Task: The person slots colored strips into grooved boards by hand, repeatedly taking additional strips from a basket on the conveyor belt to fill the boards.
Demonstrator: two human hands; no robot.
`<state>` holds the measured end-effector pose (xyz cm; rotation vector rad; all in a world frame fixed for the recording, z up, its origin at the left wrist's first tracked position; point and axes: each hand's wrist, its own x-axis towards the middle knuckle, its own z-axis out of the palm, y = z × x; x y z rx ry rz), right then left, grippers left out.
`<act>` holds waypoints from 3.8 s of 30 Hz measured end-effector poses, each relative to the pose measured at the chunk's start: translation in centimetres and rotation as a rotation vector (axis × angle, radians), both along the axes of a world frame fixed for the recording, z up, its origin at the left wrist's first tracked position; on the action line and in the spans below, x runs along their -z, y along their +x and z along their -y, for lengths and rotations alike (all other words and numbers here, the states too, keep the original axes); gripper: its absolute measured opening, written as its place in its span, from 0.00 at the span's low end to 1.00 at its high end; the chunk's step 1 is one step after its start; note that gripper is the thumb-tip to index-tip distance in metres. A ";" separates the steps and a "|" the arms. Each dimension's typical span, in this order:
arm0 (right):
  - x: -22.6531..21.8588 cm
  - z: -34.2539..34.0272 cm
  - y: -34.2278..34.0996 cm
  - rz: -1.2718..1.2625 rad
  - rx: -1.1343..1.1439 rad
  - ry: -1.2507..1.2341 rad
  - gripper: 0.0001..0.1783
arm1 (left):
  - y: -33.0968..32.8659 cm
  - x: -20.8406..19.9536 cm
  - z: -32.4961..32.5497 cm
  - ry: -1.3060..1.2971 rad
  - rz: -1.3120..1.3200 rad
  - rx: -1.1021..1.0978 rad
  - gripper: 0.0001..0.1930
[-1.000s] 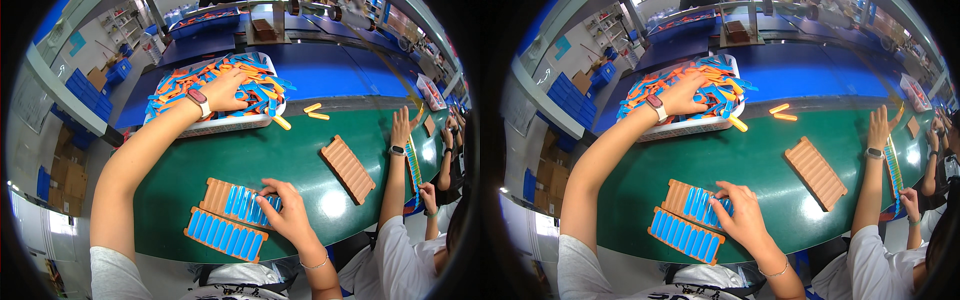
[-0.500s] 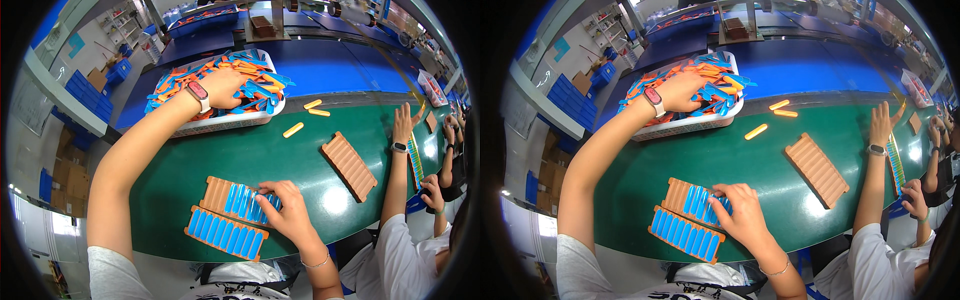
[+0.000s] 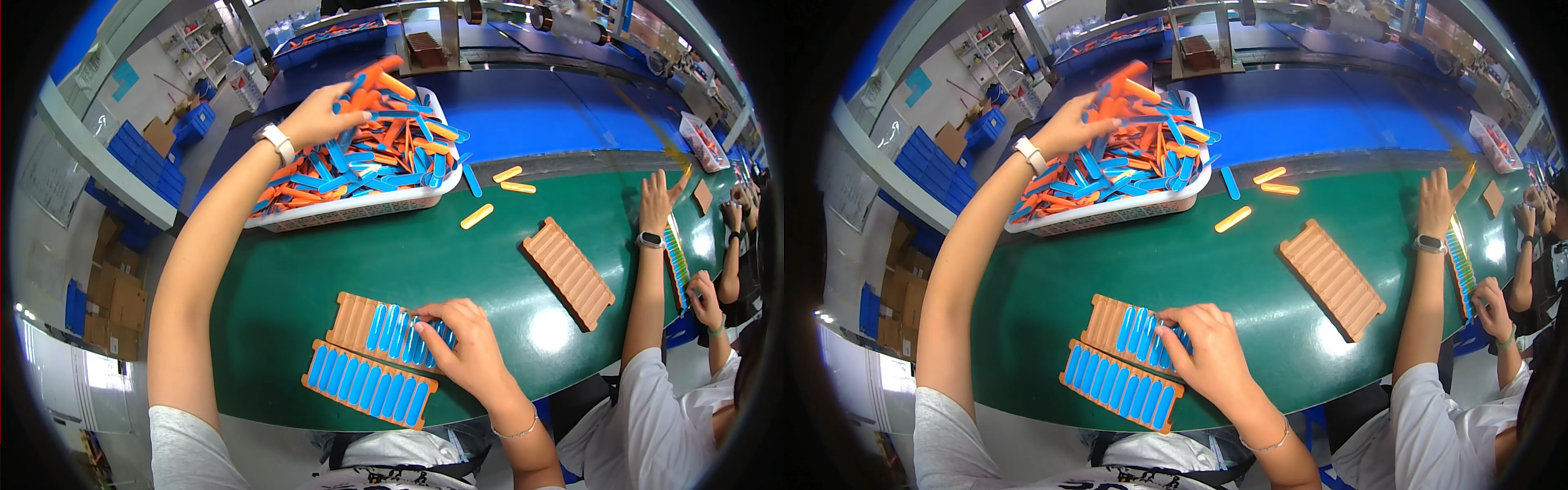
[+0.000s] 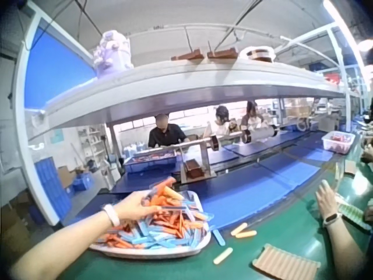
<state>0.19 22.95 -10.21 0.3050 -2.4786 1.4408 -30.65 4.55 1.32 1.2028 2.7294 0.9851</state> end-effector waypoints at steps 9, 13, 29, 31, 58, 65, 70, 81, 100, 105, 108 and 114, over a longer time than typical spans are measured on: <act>0.2 -0.1 0.6 -0.017 0.022 0.013 0.09 | 1.1 -1.8 0.8 0.240 0.161 -0.066 0.33; -0.2 0.1 0.4 -0.005 0.005 0.012 0.09 | 0.5 -2.7 1.9 -0.007 0.333 -0.217 0.30; -0.1 0.0 0.1 0.016 0.002 -0.052 0.09 | -1.4 -1.5 1.5 0.345 0.241 -0.564 0.18; -0.3 0.0 0.2 0.019 0.000 -0.041 0.09 | -1.8 -1.1 1.7 0.379 0.340 -0.562 0.16; 1.6 -10.3 -13.9 0.056 0.092 0.842 0.11 | 2.5 0.4 -1.3 0.591 0.621 -0.340 0.21; -1.5 -9.0 -13.2 0.509 0.065 0.691 0.26 | 1.4 3.3 -0.3 0.939 0.462 -0.504 0.17; -0.8 -9.2 -14.7 0.525 -0.007 0.606 0.21 | 2.4 3.2 1.0 1.148 0.443 -0.565 0.19; -0.1 -9.3 -20.5 0.204 0.303 0.678 0.24 | 18.2 2.1 -0.9 1.247 1.323 -0.307 0.14; 0.5 -18.7 -20.6 0.124 -0.027 0.696 0.24 | 40.0 6.4 5.1 1.202 1.765 0.149 0.19; 1.5 -20.2 -20.9 0.046 0.046 0.624 0.19 | 40.1 6.3 4.7 1.204 1.783 0.334 0.21; 2.7 -20.9 -20.9 -0.101 0.070 0.731 0.13 | 39.7 6.9 4.6 1.152 1.818 0.434 0.22; 3.6 -19.4 -20.9 -0.230 0.152 0.877 0.09 | 39.3 7.0 4.7 1.133 1.931 0.479 0.18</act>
